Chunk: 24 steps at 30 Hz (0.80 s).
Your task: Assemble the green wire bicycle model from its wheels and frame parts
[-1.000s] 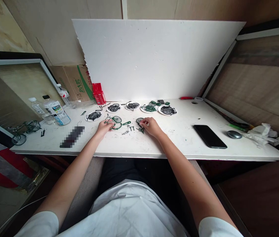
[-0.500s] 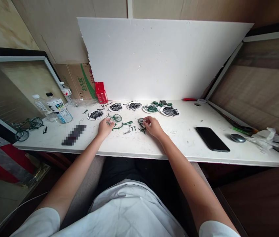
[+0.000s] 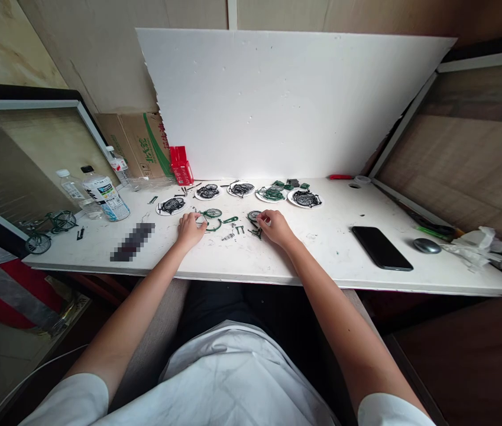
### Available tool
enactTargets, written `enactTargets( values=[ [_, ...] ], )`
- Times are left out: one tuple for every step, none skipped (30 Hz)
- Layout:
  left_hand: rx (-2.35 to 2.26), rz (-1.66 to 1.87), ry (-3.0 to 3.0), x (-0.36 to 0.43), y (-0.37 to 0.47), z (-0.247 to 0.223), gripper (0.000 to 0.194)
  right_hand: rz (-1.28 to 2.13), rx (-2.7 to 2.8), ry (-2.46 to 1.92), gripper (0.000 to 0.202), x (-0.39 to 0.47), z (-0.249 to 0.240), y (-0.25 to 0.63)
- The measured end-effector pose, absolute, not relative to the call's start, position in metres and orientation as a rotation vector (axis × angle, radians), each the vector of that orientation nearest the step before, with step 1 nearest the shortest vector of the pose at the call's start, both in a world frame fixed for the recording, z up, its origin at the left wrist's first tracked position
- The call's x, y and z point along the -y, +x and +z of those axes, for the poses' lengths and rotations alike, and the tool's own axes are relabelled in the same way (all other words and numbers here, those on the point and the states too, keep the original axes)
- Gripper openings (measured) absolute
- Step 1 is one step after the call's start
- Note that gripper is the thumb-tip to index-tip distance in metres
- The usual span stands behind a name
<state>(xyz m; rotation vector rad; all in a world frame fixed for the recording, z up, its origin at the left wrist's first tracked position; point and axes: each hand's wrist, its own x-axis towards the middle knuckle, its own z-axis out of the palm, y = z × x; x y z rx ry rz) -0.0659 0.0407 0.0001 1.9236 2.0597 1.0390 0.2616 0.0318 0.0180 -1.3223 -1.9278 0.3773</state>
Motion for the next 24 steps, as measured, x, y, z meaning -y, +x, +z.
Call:
enactTargets(
  values=[
    [-2.092, 0.992, 1.937, -0.04, -0.065, 0.001, 0.03, 0.386, 1.924, -1.324, 0.026, -0.031, 0.018, 0.262],
    [-2.116, 0.953, 1.948, -0.039, -0.065, 0.002, 0.029, 0.394, 1.922, -1.325, 0.025, -0.031, 0.019, 0.262],
    [-2.13, 0.923, 1.958, -0.038, -0.065, 0.002, 0.029, 0.399, 1.919, -1.324, 0.024, -0.031, 0.019, 0.262],
    [-2.136, 0.903, 1.966, -0.038, -0.065, 0.003, 0.029, 0.4, 1.918, -1.323, 0.023, -0.031, 0.019, 0.262],
    [-2.141, 0.891, 1.97, -0.037, -0.064, 0.004, 0.03, 0.399, 1.918, -1.321, 0.022, -0.032, 0.018, 0.262],
    [-2.145, 0.883, 1.973, -0.037, -0.064, 0.004, 0.03, 0.394, 1.918, -1.318, 0.021, -0.032, 0.018, 0.262],
    [-2.148, 0.877, 1.974, -0.037, -0.064, 0.004, 0.031, 0.385, 1.913, -1.317, 0.02, -0.033, 0.017, 0.262],
    [-2.152, 0.873, 1.973, -0.037, -0.064, 0.005, 0.031, 0.372, 1.903, -1.315, 0.019, -0.035, 0.016, 0.262],
    [-2.155, 0.869, 1.971, -0.036, -0.064, 0.005, 0.031, 0.357, 1.886, -1.31, 0.019, -0.036, 0.015, 0.262],
    [-2.157, 0.866, 1.97, -0.037, -0.064, 0.005, 0.032, 0.342, 1.864, -1.301, 0.018, -0.038, 0.013, 0.263],
    [-2.158, 0.864, 1.97, -0.037, -0.064, 0.005, 0.032, 0.326, 1.84, -1.291, 0.016, -0.04, 0.011, 0.264],
    [-2.158, 0.861, 1.969, -0.037, -0.064, 0.005, 0.032, 0.312, 1.817, -1.283, 0.014, -0.042, 0.009, 0.265],
    [-2.158, 0.857, 1.969, -0.037, -0.064, 0.005, 0.033, 0.299, 1.796, -1.277, 0.016, -0.044, 0.007, 0.266],
    [-2.158, 0.853, 1.97, -0.038, -0.064, 0.005, 0.033, 0.291, 1.784, -1.276, 0.021, -0.046, 0.005, 0.268],
    [-2.156, 0.849, 1.972, -0.038, -0.064, 0.004, 0.033, 0.288, 1.779, -1.278, 0.027, -0.047, 0.003, 0.269],
    [-2.154, 0.847, 1.975, -0.038, -0.064, 0.004, 0.033, 0.289, 1.784, -1.282, 0.033, -0.048, 0.002, 0.271],
    [-2.152, 0.845, 1.978, -0.038, -0.064, 0.004, 0.034, 0.292, 1.795, -1.288, 0.038, -0.049, 0.001, 0.272],
    [-2.151, 0.844, 1.982, -0.038, -0.065, 0.004, 0.034, 0.298, 1.813, -1.292, 0.041, -0.05, 0.0, 0.273],
    [-2.149, 0.844, 1.984, -0.038, -0.065, 0.004, 0.034, 0.305, 1.84, -1.289, 0.042, -0.05, -0.001, 0.274],
    [-2.148, 0.844, 1.986, -0.037, -0.065, 0.004, 0.034, 0.312, 1.87, -1.282, 0.041, -0.05, -0.001, 0.274],
    [-2.146, 0.845, 1.986, -0.037, -0.065, 0.005, 0.034, 0.319, 1.9, -1.271, 0.038, -0.05, -0.001, 0.274],
    [-2.145, 0.847, 1.986, -0.037, -0.065, 0.005, 0.034, 0.326, 1.926, -1.261, 0.035, -0.049, -0.001, 0.273],
    [-2.145, 0.847, 1.986, -0.036, -0.065, 0.005, 0.034, 0.332, 1.947, -1.254, 0.034, -0.048, -0.001, 0.272],
    [-2.145, 0.846, 1.986, -0.036, -0.064, 0.006, 0.034, 0.336, 1.963, -1.252, 0.034, -0.048, 0.0, 0.271]
  ],
)
